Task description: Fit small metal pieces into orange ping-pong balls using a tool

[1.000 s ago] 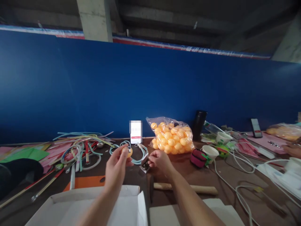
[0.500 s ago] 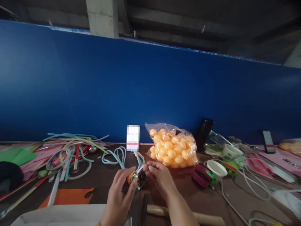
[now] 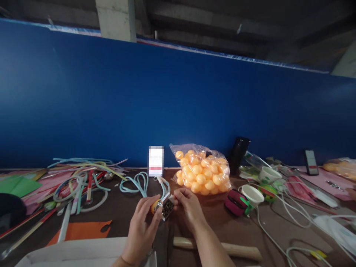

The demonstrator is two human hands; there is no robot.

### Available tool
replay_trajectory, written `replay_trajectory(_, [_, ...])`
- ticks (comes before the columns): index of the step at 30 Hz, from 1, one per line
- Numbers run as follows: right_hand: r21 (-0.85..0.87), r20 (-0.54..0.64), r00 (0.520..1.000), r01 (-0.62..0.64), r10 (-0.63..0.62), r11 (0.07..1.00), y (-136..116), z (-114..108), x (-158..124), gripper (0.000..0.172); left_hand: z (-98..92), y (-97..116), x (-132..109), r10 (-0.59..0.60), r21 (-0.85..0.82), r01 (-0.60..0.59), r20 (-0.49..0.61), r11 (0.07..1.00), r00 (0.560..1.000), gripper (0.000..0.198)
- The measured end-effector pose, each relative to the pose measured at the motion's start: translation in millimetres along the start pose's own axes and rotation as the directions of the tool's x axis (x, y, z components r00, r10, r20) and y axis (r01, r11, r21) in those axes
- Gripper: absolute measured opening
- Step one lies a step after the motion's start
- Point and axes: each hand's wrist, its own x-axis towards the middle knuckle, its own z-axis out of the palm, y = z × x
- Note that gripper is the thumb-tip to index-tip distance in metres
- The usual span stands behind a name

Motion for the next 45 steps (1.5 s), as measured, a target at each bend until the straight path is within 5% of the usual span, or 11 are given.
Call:
replay_trajectory(7, [-0.025, 0.091, 0.996, -0.014, 0.016, 1.000, -10.6, 15.5, -8.3, 0.030, -0.2, 4.4, 8.5, -0.249, -0.332, 0.251, 0.047, 0.910, 0.967, 0.038])
replay_trajectory(13, [-0.038, 0.111, 0.994, -0.001, 0.006, 0.999, -30.3, 22.3, -21.1, 0.032, -7.8, 6.1, 18.8, -0.417, -0.734, 0.465, 0.270, 0.494, 0.868, 0.051])
replay_trajectory(18, [-0.025, 0.096, 0.994, 0.056, -0.053, 0.998, -36.4, 27.6, -30.8, 0.031, -8.2, 8.0, 21.7, -0.387, -0.789, 0.517, 0.386, 0.333, 0.838, 0.043])
replay_trajectory(36, [-0.159, 0.174, 0.983, 0.089, -0.061, 0.983, -23.9, 37.1, -37.6, 0.025, -3.8, 5.8, 20.0, -0.303, -0.782, 0.498, 0.405, 0.375, 0.863, 0.043])
replay_trajectory(45, [-0.156, 0.163, 0.986, 0.058, -0.033, 0.986, -29.4, 38.4, -39.6, 0.023, -2.9, 10.8, 19.8, -0.263, -0.739, 0.456, 0.373, 0.496, 0.890, 0.043])
